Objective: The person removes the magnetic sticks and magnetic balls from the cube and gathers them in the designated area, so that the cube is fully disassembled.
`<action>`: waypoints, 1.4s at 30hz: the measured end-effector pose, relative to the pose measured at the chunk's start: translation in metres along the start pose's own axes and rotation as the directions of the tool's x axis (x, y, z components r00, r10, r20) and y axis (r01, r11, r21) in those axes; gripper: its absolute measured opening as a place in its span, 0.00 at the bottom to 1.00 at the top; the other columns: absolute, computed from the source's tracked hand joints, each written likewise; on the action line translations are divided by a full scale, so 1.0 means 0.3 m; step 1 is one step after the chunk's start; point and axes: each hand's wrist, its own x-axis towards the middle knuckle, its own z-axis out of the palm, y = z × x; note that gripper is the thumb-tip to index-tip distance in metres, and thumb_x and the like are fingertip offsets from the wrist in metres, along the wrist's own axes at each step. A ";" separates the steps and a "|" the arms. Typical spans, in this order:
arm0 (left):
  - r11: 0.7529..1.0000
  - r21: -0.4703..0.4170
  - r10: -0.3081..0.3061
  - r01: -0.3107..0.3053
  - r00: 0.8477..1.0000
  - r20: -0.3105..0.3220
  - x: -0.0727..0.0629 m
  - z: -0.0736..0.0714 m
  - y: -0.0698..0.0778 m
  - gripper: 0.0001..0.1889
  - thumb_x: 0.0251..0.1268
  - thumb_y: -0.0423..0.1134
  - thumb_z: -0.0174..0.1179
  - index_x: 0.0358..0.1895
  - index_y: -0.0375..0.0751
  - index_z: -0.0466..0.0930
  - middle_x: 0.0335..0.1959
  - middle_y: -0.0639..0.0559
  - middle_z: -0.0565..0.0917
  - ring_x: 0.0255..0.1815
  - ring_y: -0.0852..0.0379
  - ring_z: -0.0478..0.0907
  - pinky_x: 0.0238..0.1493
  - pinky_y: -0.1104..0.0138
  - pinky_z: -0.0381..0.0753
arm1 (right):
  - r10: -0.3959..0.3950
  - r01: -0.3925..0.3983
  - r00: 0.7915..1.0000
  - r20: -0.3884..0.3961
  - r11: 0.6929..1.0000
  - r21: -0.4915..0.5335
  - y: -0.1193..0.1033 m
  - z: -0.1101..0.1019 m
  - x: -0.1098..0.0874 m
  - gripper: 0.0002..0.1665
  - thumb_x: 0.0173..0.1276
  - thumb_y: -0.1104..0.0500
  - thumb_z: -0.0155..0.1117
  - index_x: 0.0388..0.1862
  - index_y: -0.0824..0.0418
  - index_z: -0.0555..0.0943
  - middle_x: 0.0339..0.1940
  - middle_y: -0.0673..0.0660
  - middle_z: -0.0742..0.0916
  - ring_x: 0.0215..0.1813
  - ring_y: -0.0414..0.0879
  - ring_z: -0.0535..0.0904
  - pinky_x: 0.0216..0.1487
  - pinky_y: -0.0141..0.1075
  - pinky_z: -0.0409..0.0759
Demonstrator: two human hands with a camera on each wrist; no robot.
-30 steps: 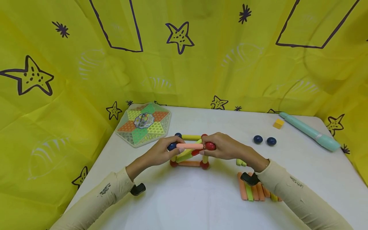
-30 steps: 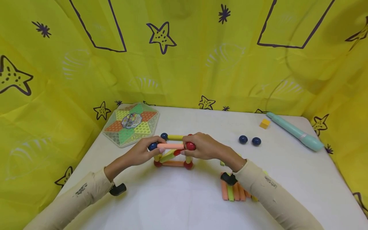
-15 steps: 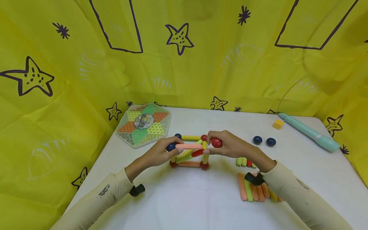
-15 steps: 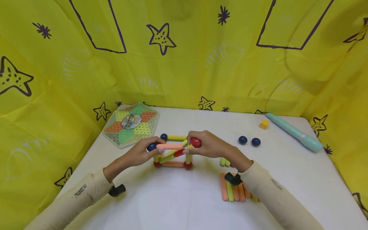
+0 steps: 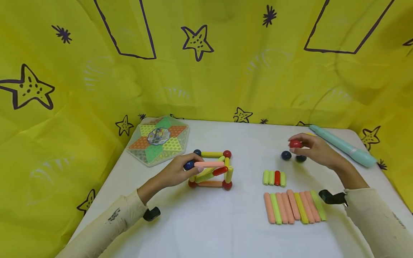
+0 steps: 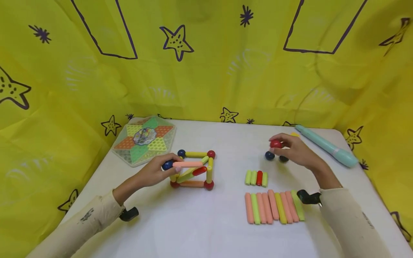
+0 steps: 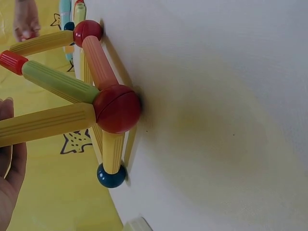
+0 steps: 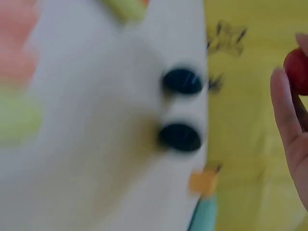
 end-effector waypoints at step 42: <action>1.000 -0.027 0.014 -0.014 1.000 0.010 0.010 -0.006 -0.011 0.10 0.74 0.42 0.60 0.52 0.46 0.80 0.42 0.47 0.81 0.37 0.53 0.76 0.36 0.66 0.79 | 0.101 -0.143 0.982 -0.158 0.948 -0.285 0.138 -0.048 -0.147 0.31 0.72 0.52 0.66 0.64 0.71 0.72 0.52 0.73 0.82 0.40 0.52 0.82 0.29 0.31 0.77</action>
